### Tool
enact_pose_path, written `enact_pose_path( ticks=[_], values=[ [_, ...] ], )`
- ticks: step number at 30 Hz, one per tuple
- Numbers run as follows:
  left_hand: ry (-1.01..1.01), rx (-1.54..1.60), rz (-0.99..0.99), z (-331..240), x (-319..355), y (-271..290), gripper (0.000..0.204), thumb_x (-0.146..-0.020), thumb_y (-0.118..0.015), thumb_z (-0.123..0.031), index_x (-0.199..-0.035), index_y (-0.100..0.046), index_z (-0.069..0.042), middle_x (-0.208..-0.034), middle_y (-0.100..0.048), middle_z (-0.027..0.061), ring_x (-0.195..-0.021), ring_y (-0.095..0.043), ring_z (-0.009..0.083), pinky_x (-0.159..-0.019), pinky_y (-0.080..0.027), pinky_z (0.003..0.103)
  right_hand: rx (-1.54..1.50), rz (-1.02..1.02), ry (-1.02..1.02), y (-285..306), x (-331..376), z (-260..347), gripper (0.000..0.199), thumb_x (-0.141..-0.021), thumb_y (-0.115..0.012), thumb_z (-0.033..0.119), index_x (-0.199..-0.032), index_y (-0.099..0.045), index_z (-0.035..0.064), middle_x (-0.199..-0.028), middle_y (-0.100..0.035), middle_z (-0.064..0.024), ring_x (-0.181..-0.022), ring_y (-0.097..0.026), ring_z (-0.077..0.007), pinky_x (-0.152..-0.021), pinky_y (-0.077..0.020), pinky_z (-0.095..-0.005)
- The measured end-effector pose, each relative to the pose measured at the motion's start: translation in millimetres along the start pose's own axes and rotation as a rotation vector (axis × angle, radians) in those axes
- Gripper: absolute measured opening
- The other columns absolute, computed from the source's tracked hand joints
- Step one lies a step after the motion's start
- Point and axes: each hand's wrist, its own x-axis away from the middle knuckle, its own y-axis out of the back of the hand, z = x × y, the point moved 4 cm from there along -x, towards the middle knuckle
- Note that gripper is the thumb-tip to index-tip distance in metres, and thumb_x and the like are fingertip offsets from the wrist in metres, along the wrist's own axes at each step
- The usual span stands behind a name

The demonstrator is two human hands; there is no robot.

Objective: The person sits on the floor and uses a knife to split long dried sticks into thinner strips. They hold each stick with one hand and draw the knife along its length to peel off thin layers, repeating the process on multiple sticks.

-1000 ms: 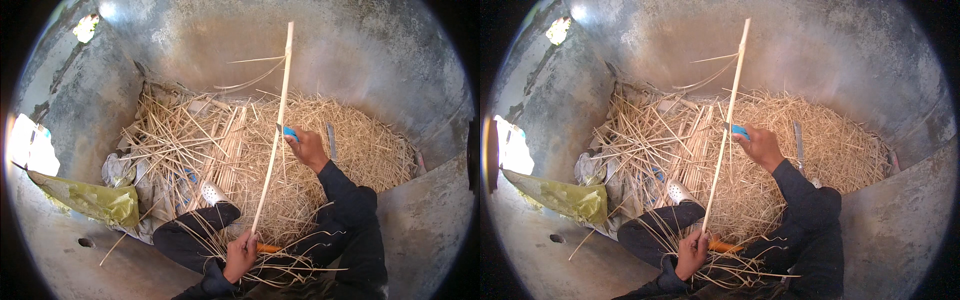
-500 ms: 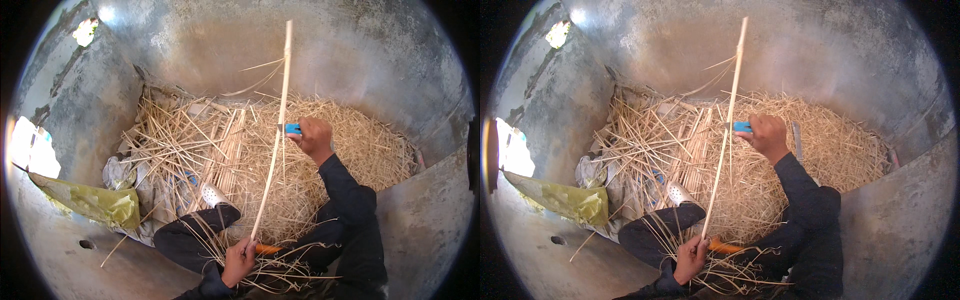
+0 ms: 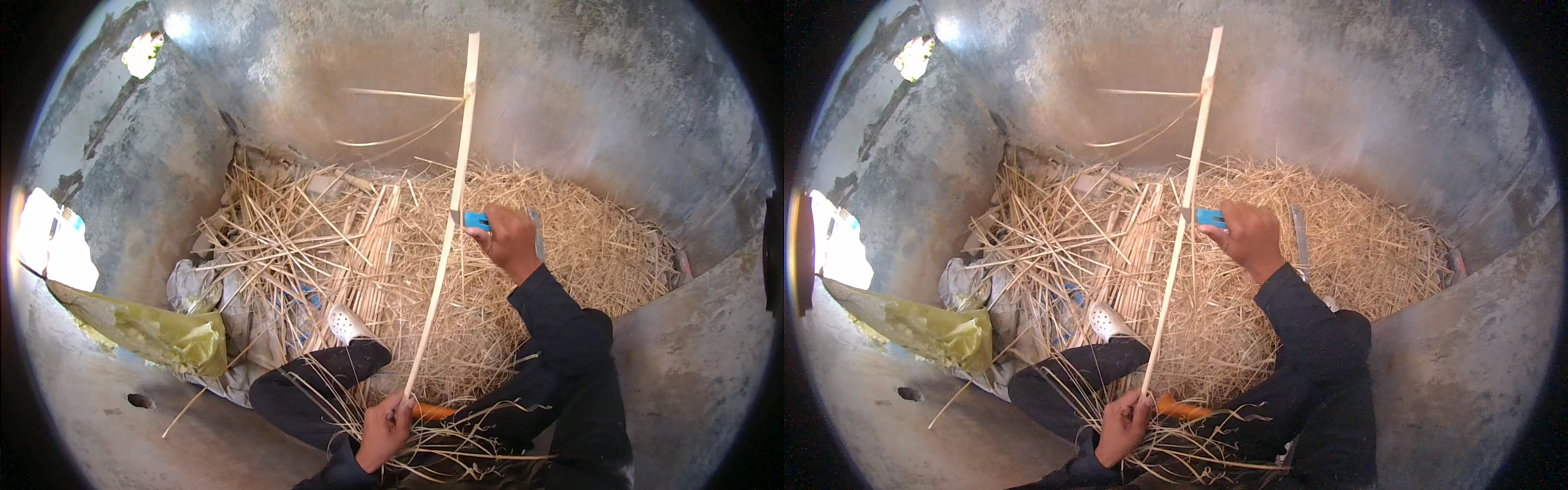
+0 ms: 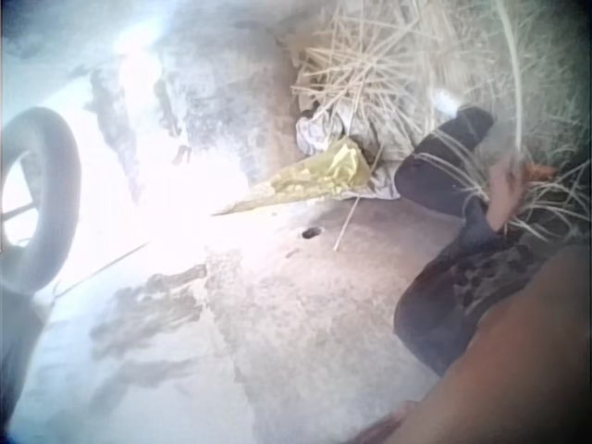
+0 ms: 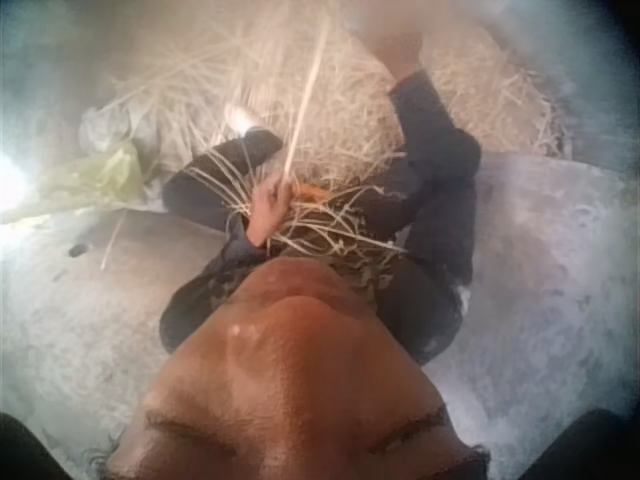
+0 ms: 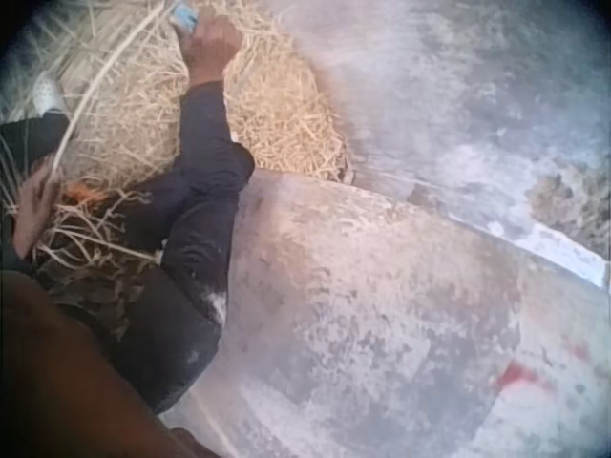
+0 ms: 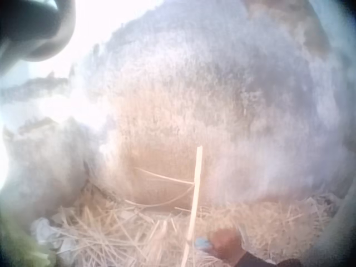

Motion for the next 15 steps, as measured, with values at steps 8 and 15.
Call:
enact_pose_path(
  ticks=[8,15],
  values=[
    [0.026,0.072,0.039,-7.3,5.5,-9.3,0.019,-0.096,-0.056,-0.018,-0.099,-0.061,0.000,-0.059,-0.044,0.0028,-0.055,-0.040,0.0048,-0.048,-0.035,0.025,0.006,-0.055,-0.027,2.4,-5.2,-11.2,0.056,-0.093,-0.043,0.061,-0.075,-0.050,0.0078,-0.056,-0.042,-0.0059,-0.049,-0.046,-0.0237,-0.049,-0.0358,-0.0367],
    [0.035,0.103,0.087,-14.7,5.8,-5.5,0.020,-0.098,-0.053,-0.017,-0.102,-0.060,0.001,-0.063,-0.050,-0.0002,-0.057,-0.043,0.0041,-0.050,-0.037,0.025,-1.231,0.546,-0.634,-17.1,9.6,20.4,0.062,-0.096,-0.027,0.065,-0.070,-0.042,0.0100,-0.049,-0.032,0.0019,-0.038,-0.029,-0.0088,-0.037,-0.0256,-0.0261]
  ],
)
